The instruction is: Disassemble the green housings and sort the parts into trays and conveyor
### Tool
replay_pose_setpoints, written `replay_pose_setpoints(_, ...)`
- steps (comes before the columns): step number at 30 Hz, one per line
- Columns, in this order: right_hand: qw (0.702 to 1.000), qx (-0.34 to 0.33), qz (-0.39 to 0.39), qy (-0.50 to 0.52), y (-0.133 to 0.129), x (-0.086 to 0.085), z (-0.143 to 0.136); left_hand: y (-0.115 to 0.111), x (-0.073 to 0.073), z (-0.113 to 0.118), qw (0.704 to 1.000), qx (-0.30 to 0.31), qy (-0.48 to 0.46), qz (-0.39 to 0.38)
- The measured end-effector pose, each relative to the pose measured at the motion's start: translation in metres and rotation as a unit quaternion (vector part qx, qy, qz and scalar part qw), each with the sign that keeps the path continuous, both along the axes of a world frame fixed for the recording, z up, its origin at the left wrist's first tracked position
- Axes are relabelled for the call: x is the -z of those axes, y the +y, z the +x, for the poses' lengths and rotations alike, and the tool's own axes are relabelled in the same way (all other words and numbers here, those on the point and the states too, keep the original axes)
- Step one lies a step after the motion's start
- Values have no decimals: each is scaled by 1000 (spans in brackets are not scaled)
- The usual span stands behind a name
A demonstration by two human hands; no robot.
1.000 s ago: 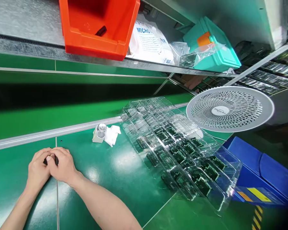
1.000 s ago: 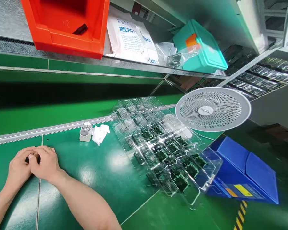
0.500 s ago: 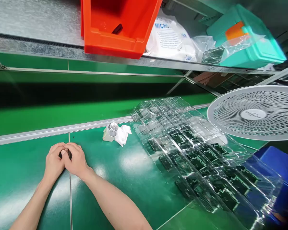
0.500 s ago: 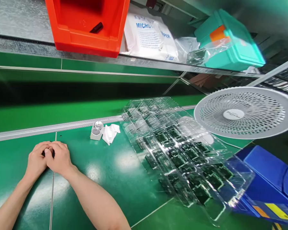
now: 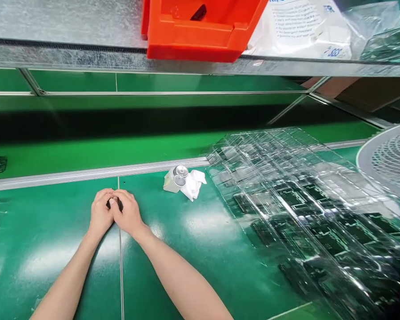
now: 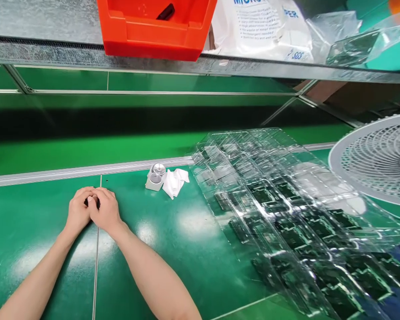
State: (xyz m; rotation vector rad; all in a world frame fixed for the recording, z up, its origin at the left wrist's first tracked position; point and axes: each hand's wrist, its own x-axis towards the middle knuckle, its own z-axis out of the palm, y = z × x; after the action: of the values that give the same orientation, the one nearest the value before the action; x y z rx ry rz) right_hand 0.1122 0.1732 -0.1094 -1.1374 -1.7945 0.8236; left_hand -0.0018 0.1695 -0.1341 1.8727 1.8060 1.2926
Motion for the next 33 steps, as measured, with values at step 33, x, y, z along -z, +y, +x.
replay_pose_setpoints(33, 1000, 7, 21, -7, 1, 5, -2, 0, -1, 0, 1000, 8, -11, 16)
